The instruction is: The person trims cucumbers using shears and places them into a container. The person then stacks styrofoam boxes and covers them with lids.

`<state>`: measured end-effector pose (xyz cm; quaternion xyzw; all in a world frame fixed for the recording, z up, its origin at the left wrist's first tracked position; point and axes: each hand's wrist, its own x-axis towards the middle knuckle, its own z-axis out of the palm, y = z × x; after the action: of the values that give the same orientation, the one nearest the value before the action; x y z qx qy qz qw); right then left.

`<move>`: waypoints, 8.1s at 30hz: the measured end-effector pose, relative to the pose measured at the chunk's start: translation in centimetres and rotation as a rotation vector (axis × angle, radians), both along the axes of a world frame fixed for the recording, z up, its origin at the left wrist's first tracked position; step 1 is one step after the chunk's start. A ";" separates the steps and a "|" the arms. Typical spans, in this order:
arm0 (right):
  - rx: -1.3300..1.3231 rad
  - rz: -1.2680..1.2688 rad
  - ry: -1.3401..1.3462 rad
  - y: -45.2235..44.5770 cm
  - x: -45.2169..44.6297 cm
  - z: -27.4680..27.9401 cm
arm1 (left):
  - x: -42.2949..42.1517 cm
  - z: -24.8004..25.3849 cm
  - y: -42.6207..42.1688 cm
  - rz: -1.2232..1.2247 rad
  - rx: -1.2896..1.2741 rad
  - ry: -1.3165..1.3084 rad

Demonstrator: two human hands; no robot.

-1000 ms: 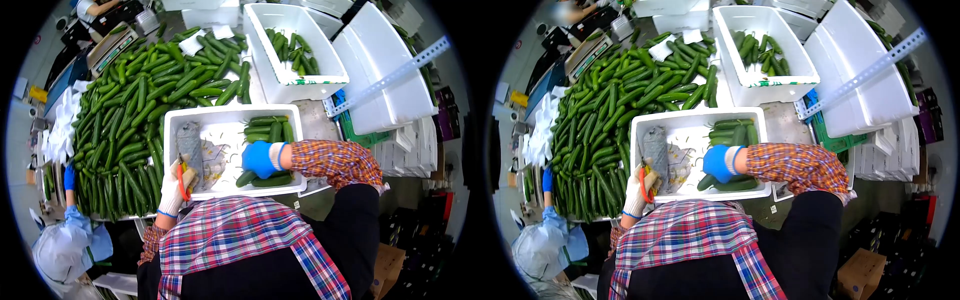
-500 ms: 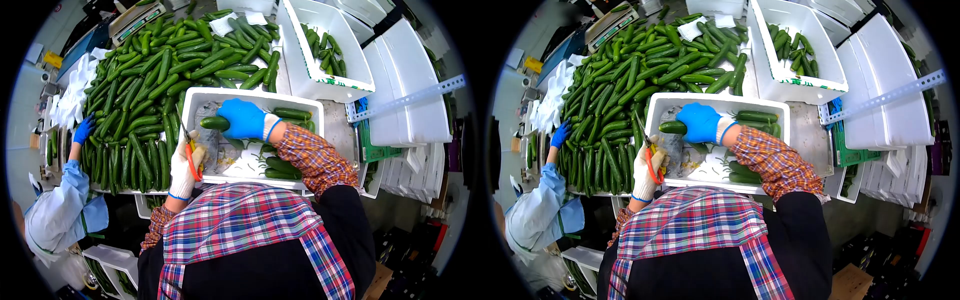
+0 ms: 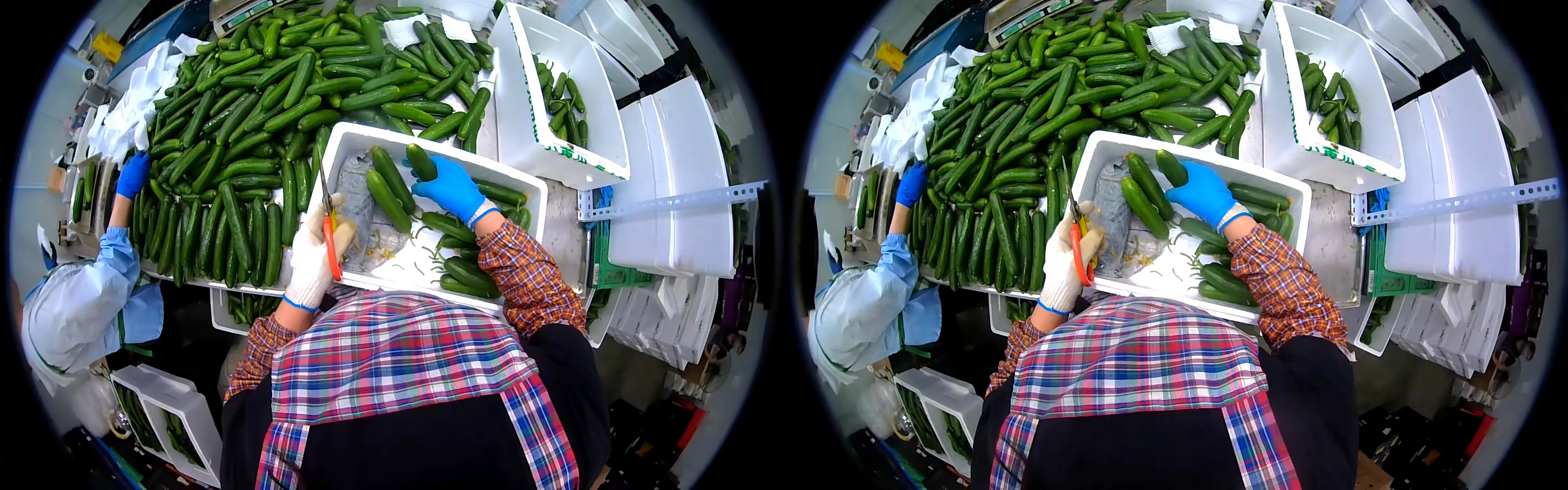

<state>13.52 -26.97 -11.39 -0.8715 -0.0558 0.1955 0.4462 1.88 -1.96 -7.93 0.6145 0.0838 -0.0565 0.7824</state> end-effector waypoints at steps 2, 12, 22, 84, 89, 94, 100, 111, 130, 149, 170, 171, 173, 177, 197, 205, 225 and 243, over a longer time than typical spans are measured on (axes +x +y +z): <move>0.069 -0.001 0.034 0.6 0.3 -1.2 | 0.0 -0.2 -0.1 0.003 -0.007 -0.015; 0.519 0.010 0.444 2.7 0.2 0.3 | 0.2 1.4 -0.2 -0.006 0.112 0.061; 1.498 -0.124 0.820 1.3 -3.9 7.3 | 0.8 5.0 -2.4 -0.080 0.165 0.030; 1.828 -0.632 0.570 2.6 -8.0 7.8 | 0.9 4.8 -1.7 -0.302 1.272 -0.797; 1.861 -0.669 0.599 2.5 -8.2 8.0 | 0.6 4.4 -1.0 -0.272 1.148 -0.653; 1.346 -0.521 0.157 2.1 -9.6 8.5 | 0.9 4.7 -0.7 -0.150 0.404 -0.194; 0.596 -0.310 -0.288 2.3 -10.3 7.5 | 1.5 7.3 -1.7 -0.249 0.322 -0.187; 0.224 -0.076 -0.673 2.0 -10.7 7.5 | 1.8 11.4 -3.8 -0.323 0.593 -0.180; 0.488 -0.045 -0.375 2.5 -11.3 8.1 | 1.6 7.3 -3.6 -0.338 0.371 -0.039; 0.150 0.065 -0.507 2.4 -10.9 6.0 | 0.4 8.0 -4.0 -0.299 0.303 -0.212; 1.383 -0.120 0.734 15.3 10.1 8.2 | -0.9 1.5 -0.5 0.028 0.028 -0.067; 1.507 0.010 0.861 16.9 11.9 7.7 | -0.8 1.4 -0.5 0.052 0.025 -0.067; 1.491 -0.034 0.798 18.4 12.5 10.7 | -0.7 0.9 -0.4 0.068 0.020 -0.083; 1.416 0.382 0.549 16.1 12.8 12.6 | -1.2 1.0 -0.5 0.083 -0.024 -0.072; -0.351 0.402 0.038 2.1 2.0 3.6 | -0.4 0.4 -0.4 0.054 0.040 -0.092; -0.902 0.607 -0.205 0.9 -5.3 3.8 | 0.0 0.2 -0.7 0.036 -0.004 -0.112; 1.614 -0.337 0.671 0.0 -6.9 7.0 | 0.0 2.7 -1.3 -0.215 0.286 -0.195; 1.946 -0.821 0.753 2.2 -7.9 8.5 | 1.6 4.2 -0.5 -0.154 1.227 -0.860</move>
<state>5.58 -24.80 -2.85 0.0104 0.2452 0.1578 0.9565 3.49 -2.45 -3.68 0.9122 -0.2558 0.1909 0.2571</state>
